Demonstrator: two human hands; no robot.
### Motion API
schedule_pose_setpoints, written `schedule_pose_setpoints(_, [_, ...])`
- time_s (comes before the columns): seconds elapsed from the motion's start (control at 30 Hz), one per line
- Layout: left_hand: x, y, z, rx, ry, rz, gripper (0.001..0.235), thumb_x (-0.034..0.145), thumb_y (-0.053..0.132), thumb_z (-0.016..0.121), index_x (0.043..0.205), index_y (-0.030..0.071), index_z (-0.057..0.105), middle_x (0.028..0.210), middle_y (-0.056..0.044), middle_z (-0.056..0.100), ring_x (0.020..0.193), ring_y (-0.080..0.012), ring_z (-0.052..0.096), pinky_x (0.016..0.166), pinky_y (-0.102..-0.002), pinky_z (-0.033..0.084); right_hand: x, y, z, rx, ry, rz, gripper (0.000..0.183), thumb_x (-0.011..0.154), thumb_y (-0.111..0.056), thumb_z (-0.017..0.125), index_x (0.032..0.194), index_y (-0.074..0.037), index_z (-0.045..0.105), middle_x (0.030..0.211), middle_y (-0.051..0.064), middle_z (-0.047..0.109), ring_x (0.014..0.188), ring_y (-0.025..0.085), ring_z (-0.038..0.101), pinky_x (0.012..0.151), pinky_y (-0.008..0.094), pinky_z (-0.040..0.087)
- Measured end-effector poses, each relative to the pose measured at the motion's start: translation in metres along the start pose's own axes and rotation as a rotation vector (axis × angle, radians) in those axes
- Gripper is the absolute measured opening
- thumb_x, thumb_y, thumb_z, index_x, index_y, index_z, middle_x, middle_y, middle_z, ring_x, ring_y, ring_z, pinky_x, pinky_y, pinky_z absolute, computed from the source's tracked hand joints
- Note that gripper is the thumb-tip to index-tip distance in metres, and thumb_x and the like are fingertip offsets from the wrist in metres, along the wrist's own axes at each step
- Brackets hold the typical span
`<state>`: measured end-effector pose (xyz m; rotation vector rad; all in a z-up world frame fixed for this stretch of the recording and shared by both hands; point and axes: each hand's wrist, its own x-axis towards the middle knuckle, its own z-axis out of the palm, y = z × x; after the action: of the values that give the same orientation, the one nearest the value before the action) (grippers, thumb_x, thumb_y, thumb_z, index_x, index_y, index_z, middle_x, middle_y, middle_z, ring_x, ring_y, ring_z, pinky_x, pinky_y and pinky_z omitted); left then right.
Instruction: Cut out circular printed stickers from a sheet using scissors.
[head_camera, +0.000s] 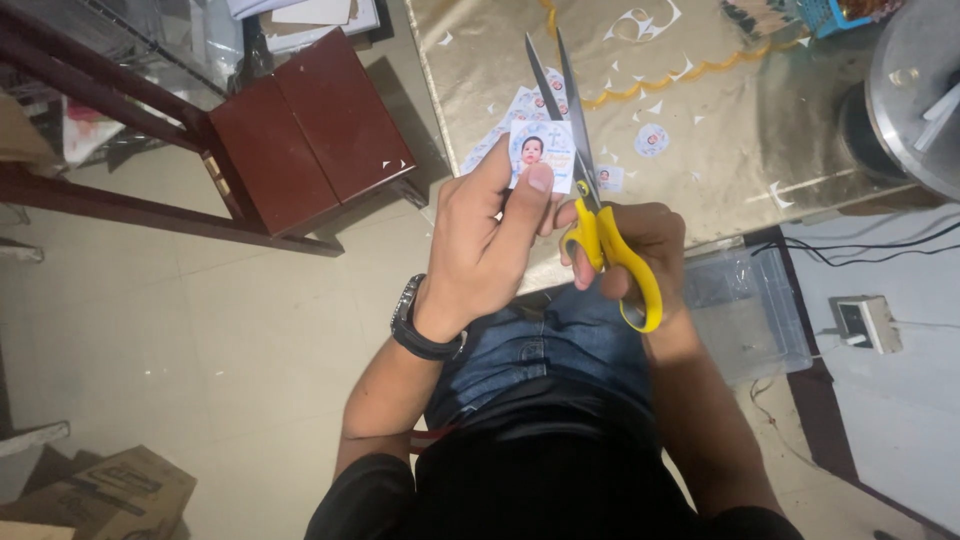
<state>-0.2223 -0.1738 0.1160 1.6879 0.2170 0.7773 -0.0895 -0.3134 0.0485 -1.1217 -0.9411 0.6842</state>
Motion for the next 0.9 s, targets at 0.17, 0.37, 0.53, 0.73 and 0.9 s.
schedule_pose_setpoints(0.17, [0.001,-0.003,-0.006,0.041,-0.036,0.0,0.024,0.115,0.02,0.049,0.116,0.001,0.063,0.076,-0.001,0.062,0.062,-0.0072,0.058,0.065,-0.025,0.047,0.0,-0.012,0.004,-0.041,0.003,0.05,0.093,0.075,-0.076,0.076,0.111,0.009,0.07,0.068,-0.001,0.061,0.068,0.009,0.061,0.071,0.024,0.049])
schedule_pose_setpoints(0.37, [0.003,-0.002,-0.014,-0.004,-0.098,-0.068,0.023,0.113,0.02,0.05,0.107,0.001,0.062,0.075,0.0,0.061,0.063,-0.0084,0.055,0.062,-0.026,0.045,-0.002,-0.019,-0.003,-0.135,0.02,0.091,0.094,0.067,-0.079,0.073,0.104,0.008,0.072,0.062,-0.005,0.054,0.059,0.005,0.054,0.062,0.022,0.044])
schedule_pose_setpoints(0.53, [0.006,-0.005,-0.017,0.016,-0.125,-0.046,0.023,0.111,0.019,0.051,0.103,0.001,0.062,0.073,-0.001,0.061,0.063,-0.0091,0.056,0.061,-0.026,0.045,-0.007,-0.017,-0.012,-0.124,0.001,0.112,0.09,0.07,-0.075,0.076,0.105,0.007,0.072,0.063,-0.005,0.055,0.059,0.003,0.052,0.059,0.02,0.041])
schedule_pose_setpoints(0.73, [0.012,-0.008,-0.027,0.09,-0.188,-0.003,0.02,0.108,0.015,0.053,0.1,0.0,0.062,0.068,-0.004,0.06,0.061,-0.0112,0.057,0.061,-0.028,0.046,-0.007,-0.015,-0.027,-0.099,-0.058,0.105,0.082,0.069,-0.066,0.082,0.105,0.007,0.073,0.063,-0.004,0.056,0.057,0.004,0.051,0.056,0.02,0.039])
schedule_pose_setpoints(0.9, [0.011,-0.017,-0.024,0.208,-0.156,0.046,0.015,0.103,0.012,0.059,0.099,-0.001,0.062,0.068,-0.006,0.057,0.059,-0.0128,0.055,0.06,-0.029,0.045,-0.014,-0.004,-0.031,-0.104,-0.081,0.086,0.079,0.07,-0.065,0.081,0.105,0.006,0.075,0.069,-0.002,0.06,0.062,0.005,0.054,0.058,0.021,0.04])
